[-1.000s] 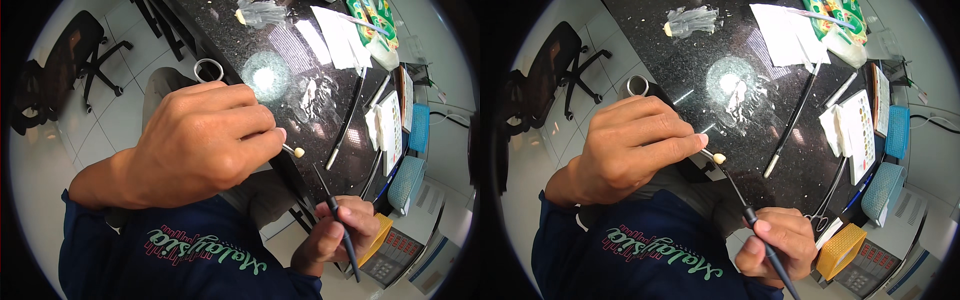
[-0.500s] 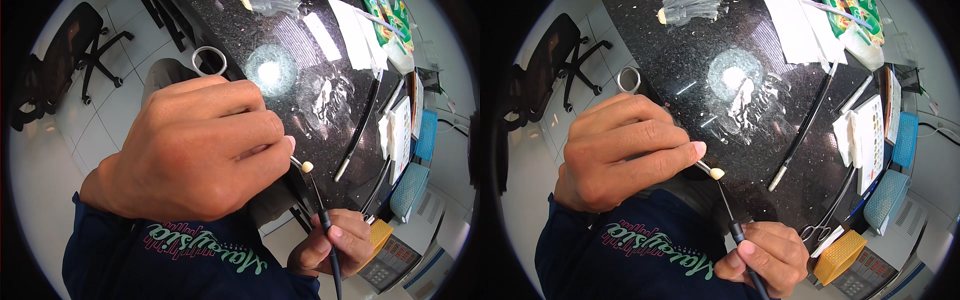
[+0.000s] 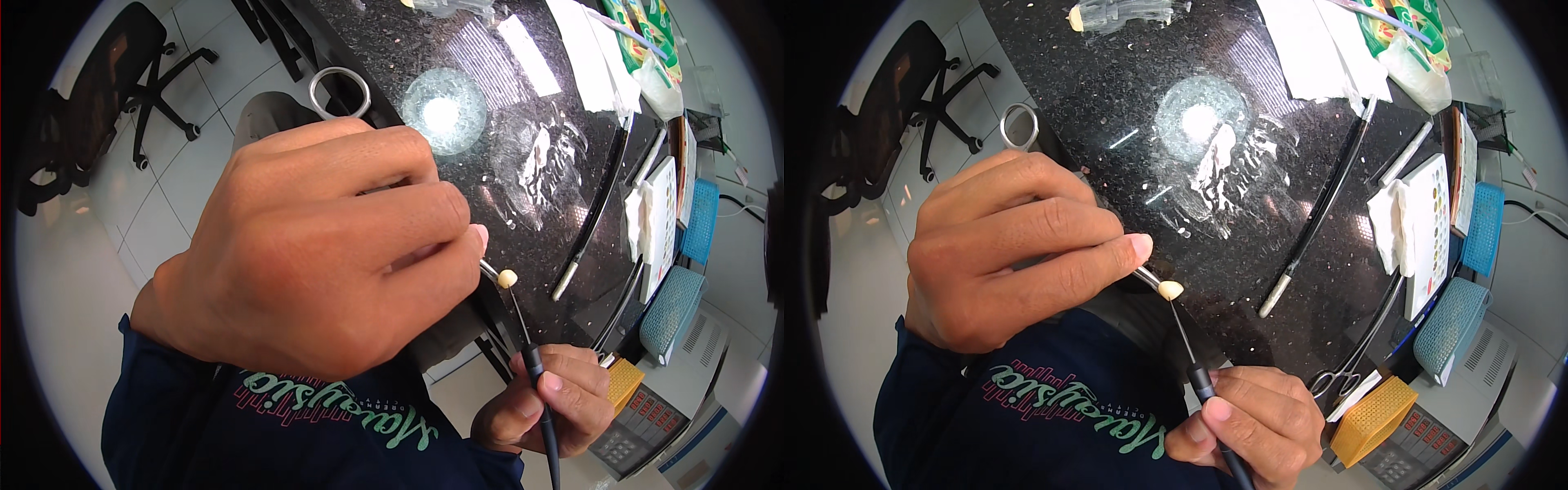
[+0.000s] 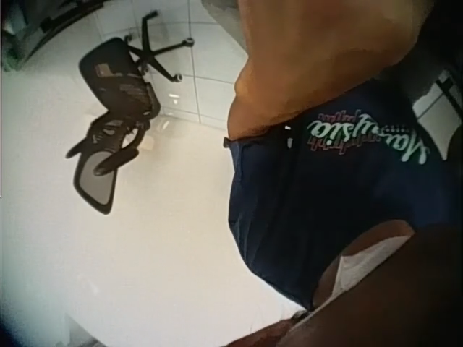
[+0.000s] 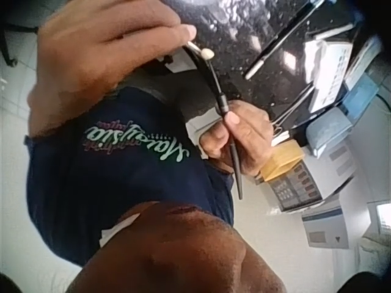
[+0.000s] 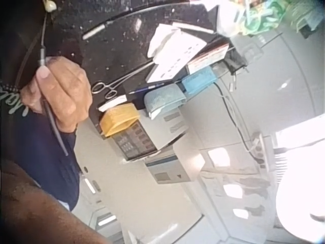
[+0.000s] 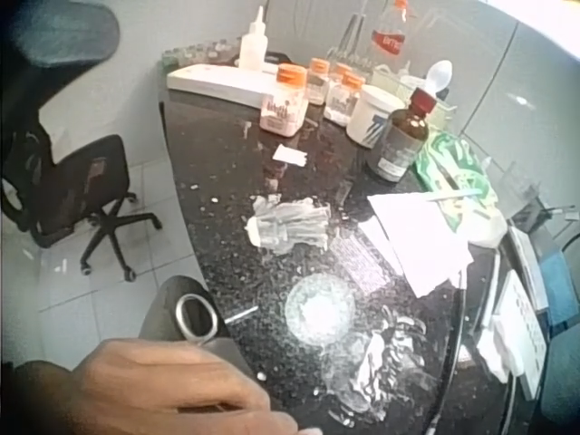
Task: The dental technician applies stains and glaze to a dental crown using a fine brush and checks it against a shade guide.
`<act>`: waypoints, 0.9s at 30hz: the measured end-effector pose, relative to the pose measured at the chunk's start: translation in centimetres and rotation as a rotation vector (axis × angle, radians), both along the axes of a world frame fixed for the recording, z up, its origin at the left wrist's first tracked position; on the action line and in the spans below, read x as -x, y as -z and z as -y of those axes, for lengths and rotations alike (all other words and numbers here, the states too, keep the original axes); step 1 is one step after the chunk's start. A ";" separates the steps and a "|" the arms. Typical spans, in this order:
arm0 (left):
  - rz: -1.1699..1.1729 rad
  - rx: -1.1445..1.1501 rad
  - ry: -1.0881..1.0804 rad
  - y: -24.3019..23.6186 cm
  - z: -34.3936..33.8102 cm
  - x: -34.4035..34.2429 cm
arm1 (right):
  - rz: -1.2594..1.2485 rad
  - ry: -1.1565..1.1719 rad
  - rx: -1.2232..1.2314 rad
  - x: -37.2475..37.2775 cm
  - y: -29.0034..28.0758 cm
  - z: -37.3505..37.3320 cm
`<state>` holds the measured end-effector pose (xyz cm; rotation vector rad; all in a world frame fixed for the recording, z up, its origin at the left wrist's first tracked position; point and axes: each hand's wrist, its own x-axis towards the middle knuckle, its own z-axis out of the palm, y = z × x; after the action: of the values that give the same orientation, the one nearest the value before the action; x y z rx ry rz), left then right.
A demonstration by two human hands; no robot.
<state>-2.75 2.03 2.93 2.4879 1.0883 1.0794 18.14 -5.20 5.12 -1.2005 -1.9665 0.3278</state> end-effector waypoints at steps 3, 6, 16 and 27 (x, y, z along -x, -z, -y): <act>-0.007 -0.014 -0.004 0.1 0.0 0.0 | 0.005 0.003 0.008 0.4 0.1 0.0; 0.006 -0.030 -0.007 0.2 0.1 0.0 | -0.053 0.138 -0.084 1.3 0.6 0.3; 0.025 -0.065 0.007 0.3 -0.2 0.0 | -0.049 0.130 -0.073 1.2 0.3 0.2; 0.011 -0.069 0.017 0.4 -0.2 0.0 | -0.067 0.143 -0.052 1.3 0.5 0.4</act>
<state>-2.75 2.22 2.51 2.5360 1.0416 1.1437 16.83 -5.55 4.67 -1.2723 -1.8098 0.2389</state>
